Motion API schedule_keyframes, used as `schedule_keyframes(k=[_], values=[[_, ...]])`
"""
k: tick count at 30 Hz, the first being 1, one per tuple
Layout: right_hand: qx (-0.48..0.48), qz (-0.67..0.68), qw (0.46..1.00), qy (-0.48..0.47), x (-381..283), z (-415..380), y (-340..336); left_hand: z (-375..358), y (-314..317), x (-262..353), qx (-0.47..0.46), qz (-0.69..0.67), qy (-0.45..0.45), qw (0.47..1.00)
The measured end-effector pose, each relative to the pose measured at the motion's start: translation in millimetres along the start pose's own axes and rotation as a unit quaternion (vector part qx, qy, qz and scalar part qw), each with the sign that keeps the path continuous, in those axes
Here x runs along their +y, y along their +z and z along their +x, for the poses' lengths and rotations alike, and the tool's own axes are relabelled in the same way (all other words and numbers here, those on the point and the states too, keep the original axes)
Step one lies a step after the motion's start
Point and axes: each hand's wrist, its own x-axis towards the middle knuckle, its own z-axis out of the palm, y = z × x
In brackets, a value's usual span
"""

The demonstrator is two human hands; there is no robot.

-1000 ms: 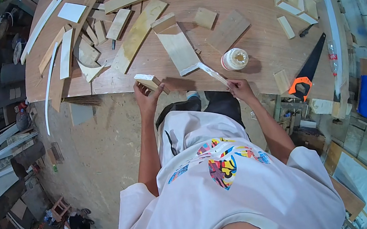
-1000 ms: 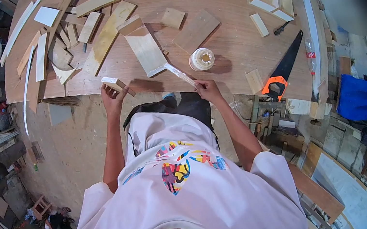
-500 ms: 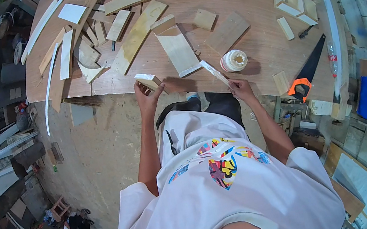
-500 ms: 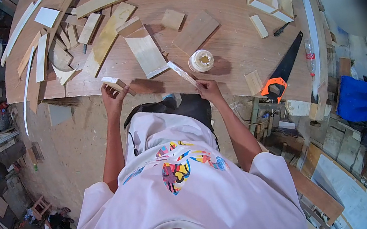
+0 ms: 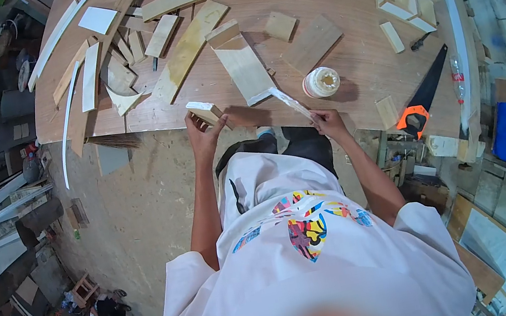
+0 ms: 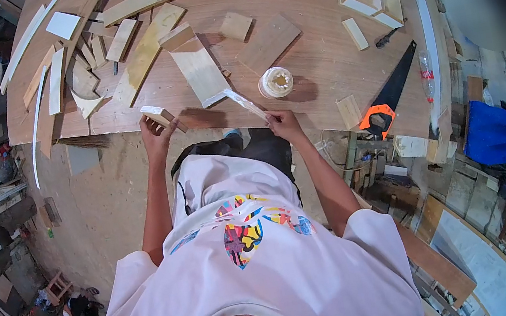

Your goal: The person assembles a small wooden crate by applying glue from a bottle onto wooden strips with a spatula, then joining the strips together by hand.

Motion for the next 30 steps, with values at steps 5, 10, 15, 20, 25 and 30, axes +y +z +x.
schedule_keyframes(k=[5,10,15,20,25,30], values=[[-0.01,0.04,0.999,0.011,-14,-5,4,0,-2,-4,0.0,-0.004,0.003,1.0],[-0.071,-0.001,0.997,-0.021,-16,4,29,0,-2,-3,0.004,0.004,-0.01,1.0],[-0.06,-0.05,0.997,-0.02,-6,11,23,1,-6,-4,0.007,-0.003,-0.007,1.0],[-0.026,-0.046,0.998,0.023,-5,2,-7,1,-11,-6,0.005,-0.018,0.001,1.0],[-0.042,-0.003,0.999,0.017,-13,0,-1,3,-10,-7,0.004,-0.012,0.001,1.0],[-0.094,-0.018,0.995,-0.013,-13,9,26,3,-10,-6,-0.001,-0.008,0.001,1.0]])
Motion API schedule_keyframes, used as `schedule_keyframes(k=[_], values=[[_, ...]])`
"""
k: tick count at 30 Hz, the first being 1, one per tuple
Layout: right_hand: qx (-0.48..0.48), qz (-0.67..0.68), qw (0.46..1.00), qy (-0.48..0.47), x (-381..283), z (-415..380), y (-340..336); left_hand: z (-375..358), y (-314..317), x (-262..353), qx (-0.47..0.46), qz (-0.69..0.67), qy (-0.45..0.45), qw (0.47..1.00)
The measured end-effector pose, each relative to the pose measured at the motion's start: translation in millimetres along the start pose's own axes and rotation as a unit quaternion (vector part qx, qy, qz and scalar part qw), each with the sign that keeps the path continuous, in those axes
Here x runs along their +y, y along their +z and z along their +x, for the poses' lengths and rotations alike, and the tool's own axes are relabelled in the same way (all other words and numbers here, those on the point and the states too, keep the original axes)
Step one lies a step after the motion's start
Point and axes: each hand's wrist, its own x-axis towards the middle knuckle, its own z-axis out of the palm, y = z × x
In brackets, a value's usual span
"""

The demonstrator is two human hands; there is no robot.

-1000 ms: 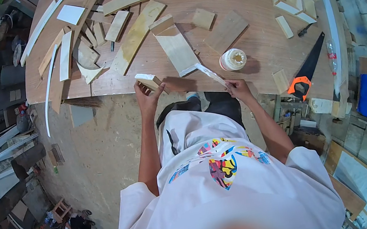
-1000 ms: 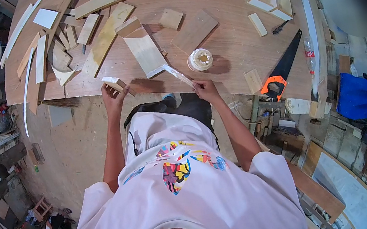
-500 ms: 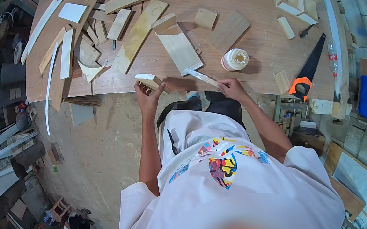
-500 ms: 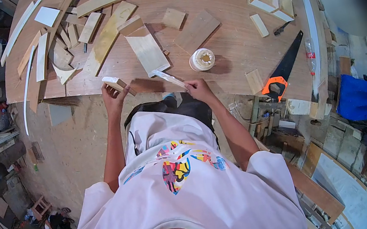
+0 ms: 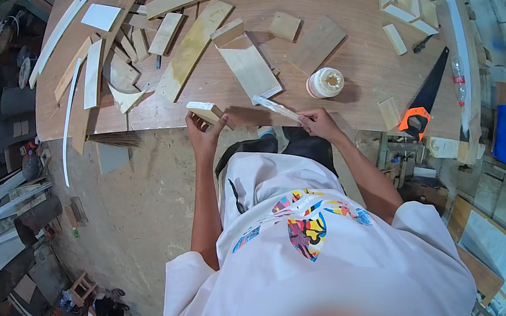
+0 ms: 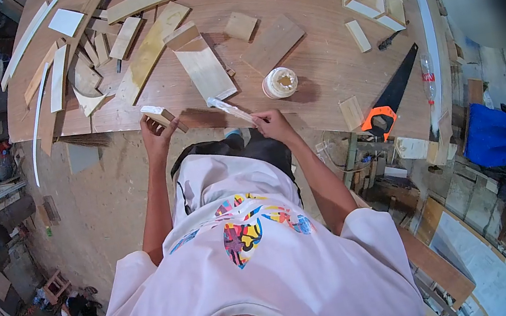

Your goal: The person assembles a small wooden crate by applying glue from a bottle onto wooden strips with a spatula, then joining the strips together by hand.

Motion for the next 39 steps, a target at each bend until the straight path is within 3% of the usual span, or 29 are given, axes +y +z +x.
schedule_keyframes(k=[5,10,21,23,29,39], values=[[-0.027,-0.047,0.999,0.003,8,2,-7,0,-2,-1,0.001,-0.001,0.003,1.0],[0.054,-0.018,0.998,0.033,16,-15,-37,-2,-4,-5,0.011,-0.004,-0.003,1.0],[-0.014,0.001,1.0,0.011,4,4,-3,-4,3,-2,0.015,-0.004,-0.009,1.0],[0.041,-0.024,0.999,0.026,5,4,-5,-4,2,-1,0.016,-0.007,-0.009,1.0],[0.058,-0.006,0.997,0.054,8,-22,-41,-4,1,-6,0.019,-0.008,-0.008,1.0],[0.096,0.06,0.993,0.037,15,-18,-25,0,11,1,-0.009,0.01,-0.002,1.0]])
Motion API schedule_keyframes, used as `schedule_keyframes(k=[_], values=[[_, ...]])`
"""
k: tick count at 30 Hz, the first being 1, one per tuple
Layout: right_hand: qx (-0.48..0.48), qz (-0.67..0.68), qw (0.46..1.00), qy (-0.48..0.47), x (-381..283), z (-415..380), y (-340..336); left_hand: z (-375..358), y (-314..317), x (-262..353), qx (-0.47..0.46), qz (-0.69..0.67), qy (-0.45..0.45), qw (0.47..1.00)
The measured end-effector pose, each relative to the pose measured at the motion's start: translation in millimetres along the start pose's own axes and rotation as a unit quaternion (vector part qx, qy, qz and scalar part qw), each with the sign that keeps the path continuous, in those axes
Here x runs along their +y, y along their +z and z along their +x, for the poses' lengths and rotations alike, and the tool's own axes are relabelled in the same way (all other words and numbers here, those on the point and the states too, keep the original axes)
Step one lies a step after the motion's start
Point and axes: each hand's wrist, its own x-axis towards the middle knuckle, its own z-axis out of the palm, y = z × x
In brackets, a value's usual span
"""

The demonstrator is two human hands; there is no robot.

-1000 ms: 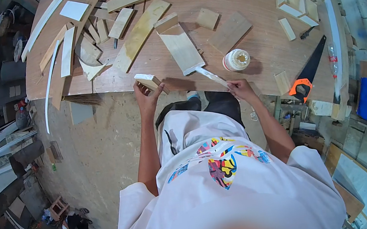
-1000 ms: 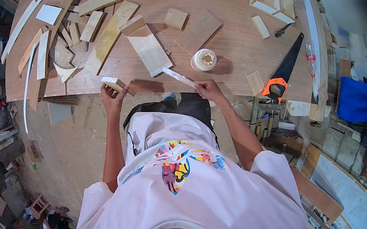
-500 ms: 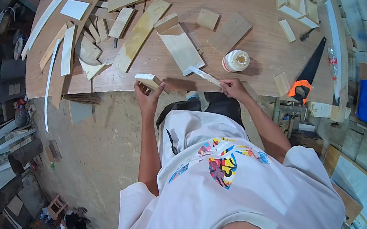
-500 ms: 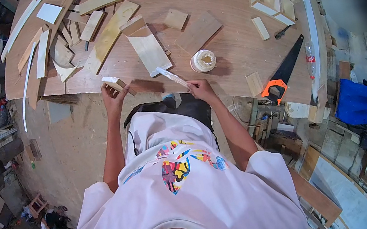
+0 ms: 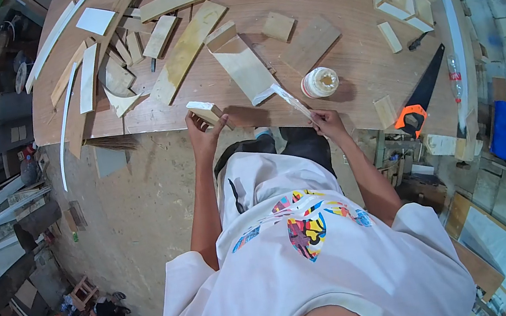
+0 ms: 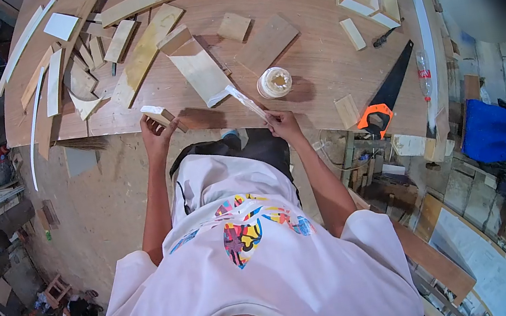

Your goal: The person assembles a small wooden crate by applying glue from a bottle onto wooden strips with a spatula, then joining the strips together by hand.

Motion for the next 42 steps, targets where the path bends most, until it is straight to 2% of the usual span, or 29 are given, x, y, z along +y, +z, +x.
schedule_keyframes(k=[2,8,15,18,20,21,23,25,27,28,30,33,34,36,37,39,40,42], values=[[0.028,-0.009,0.999,0.035,-4,-1,-1,1,-1,0,0.0,0.001,0.002,1.0],[0.019,0.062,0.998,0.019,0,-2,1,-1,-3,5,0.006,-0.006,0.002,1.0],[0.044,0.027,0.998,0.029,-8,-10,2,6,-4,4,0.0,-0.006,0.007,1.0],[0.048,-0.018,0.999,-0.005,-13,-22,-5,8,-4,4,0.003,-0.01,0.01,1.0],[0.025,-0.106,0.991,-0.082,-38,-44,-7,8,-3,6,0.006,-0.012,0.009,1.0],[0.026,-0.108,0.99,-0.082,-60,-59,-9,9,-3,7,0.003,-0.011,0.009,1.0],[0.093,-0.265,0.941,-0.188,-117,-91,-17,11,-3,6,0.0,-0.011,0.01,1.0],[0.146,-0.316,0.918,-0.191,-153,-109,-41,13,-1,5,-0.007,-0.016,0.017,1.0],[0.167,-0.406,0.883,-0.166,-195,-127,-62,13,2,7,-0.011,-0.027,0.019,0.999],[0.171,-0.407,0.882,-0.165,-209,-132,-66,13,4,7,-0.012,-0.037,0.02,0.999],[0.21,-0.529,0.81,-0.14,-229,-137,-71,15,6,8,-0.019,-0.036,0.021,0.999],[0.176,-0.599,0.776,-0.091,-244,-128,-63,15,8,8,-0.02,-0.039,0.019,0.999],[0.174,-0.601,0.775,-0.093,-246,-125,-59,15,7,8,-0.016,-0.041,0.015,0.999],[0.157,-0.665,0.721,-0.116,-248,-115,-50,15,4,7,-0.013,-0.051,0.017,0.998],[0.156,-0.666,0.72,-0.117,-248,-108,-46,15,2,6,-0.013,-0.061,0.02,0.998],[0.125,-0.713,0.678,-0.128,-248,-90,-39,14,-4,4,-0.006,-0.056,0.019,0.998],[0.124,-0.713,0.678,-0.13,-248,-81,-34,14,-6,4,-0.001,-0.05,0.018,0.999],[0.084,-0.76,0.636,-0.106,-247,-63,-23,12,-11,2,0.007,-0.052,0.019,0.998]])
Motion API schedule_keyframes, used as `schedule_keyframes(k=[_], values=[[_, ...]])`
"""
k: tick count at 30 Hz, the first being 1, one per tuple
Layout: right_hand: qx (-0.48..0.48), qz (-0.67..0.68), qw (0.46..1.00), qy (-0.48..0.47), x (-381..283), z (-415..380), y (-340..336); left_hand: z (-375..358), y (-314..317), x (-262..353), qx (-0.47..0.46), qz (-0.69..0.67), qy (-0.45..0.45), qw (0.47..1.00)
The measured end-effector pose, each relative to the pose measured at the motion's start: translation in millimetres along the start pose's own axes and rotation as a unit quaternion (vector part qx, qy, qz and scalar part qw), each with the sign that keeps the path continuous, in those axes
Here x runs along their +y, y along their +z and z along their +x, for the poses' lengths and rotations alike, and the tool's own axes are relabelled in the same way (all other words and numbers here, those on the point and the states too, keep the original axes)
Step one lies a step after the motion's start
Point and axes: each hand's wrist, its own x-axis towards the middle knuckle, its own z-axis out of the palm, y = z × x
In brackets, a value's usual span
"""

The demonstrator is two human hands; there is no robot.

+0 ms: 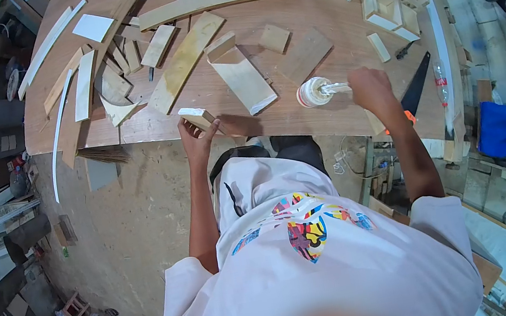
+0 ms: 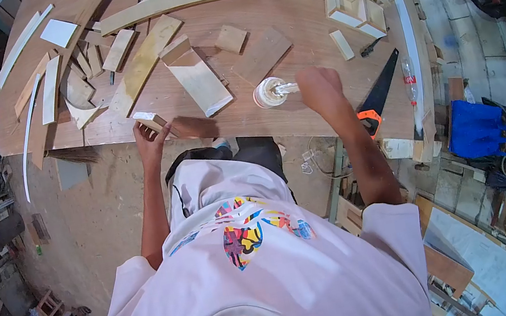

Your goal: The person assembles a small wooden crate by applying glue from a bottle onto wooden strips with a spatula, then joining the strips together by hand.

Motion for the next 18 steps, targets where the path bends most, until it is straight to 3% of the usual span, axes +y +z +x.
schedule_keyframes(k=[7,9,10,13,15,16,18], values=[[-0.022,0.007,1.0,-0.015,-32,32,33,-6,-13,1,0.034,-0.007,0.005,0.999],[0.164,-0.004,0.985,-0.061,-41,20,32,-6,-15,0,0.039,-0.012,0.008,0.999],[0.166,-0.005,0.983,-0.071,-47,14,19,-7,-16,2,0.034,-0.015,0.009,0.999],[0.254,0.106,0.954,-0.121,-57,-7,-21,-11,-15,10,0.039,-0.004,0.019,0.999],[0.239,0.401,0.866,-0.178,-68,-14,-31,-11,-12,15,0.04,-0.013,0.026,0.999],[0.24,0.401,0.865,-0.18,-75,-15,-28,-11,-10,19,0.035,-0.027,0.021,0.999],[0.067,0.587,0.781,-0.203,-93,-15,-11,-14,-3,27,0.03,-0.041,0.016,0.999]])
